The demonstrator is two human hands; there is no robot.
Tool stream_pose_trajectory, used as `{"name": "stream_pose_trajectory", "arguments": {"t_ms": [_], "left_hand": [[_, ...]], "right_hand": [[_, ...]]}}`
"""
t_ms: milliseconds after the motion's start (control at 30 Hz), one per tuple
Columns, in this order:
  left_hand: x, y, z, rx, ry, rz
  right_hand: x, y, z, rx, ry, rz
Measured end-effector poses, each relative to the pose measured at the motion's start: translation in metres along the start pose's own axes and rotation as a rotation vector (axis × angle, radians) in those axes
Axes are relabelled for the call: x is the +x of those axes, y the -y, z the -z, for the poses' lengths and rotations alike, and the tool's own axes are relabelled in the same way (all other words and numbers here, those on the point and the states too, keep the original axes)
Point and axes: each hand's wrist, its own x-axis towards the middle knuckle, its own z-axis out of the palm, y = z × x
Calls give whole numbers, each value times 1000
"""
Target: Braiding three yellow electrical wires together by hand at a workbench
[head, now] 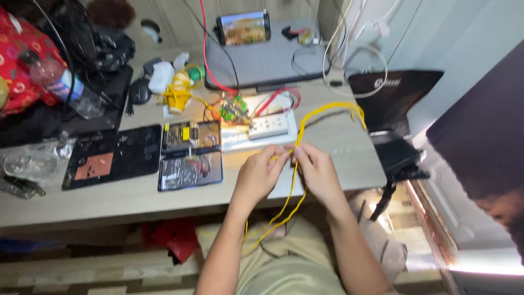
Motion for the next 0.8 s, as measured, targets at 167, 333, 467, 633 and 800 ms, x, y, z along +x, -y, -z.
{"name": "stream_pose_trajectory", "arguments": {"t_ms": [167,333,467,633,800], "left_hand": [[9,16,-12,-38,-72,64],[9,5,-8,-114,-70,105],[8,3,-4,-111,-79,149],[6,6,-6,-53,-98,115],[-2,-13,8,-195,-2,67]], "right_hand": [[-1,-11,1,-19,19,8],[-4,9,0,100,21,-27],[-6,10,1,122,26,2],[-10,16,3,70,75,28],[-5,-7,2,256,11,21]]}}
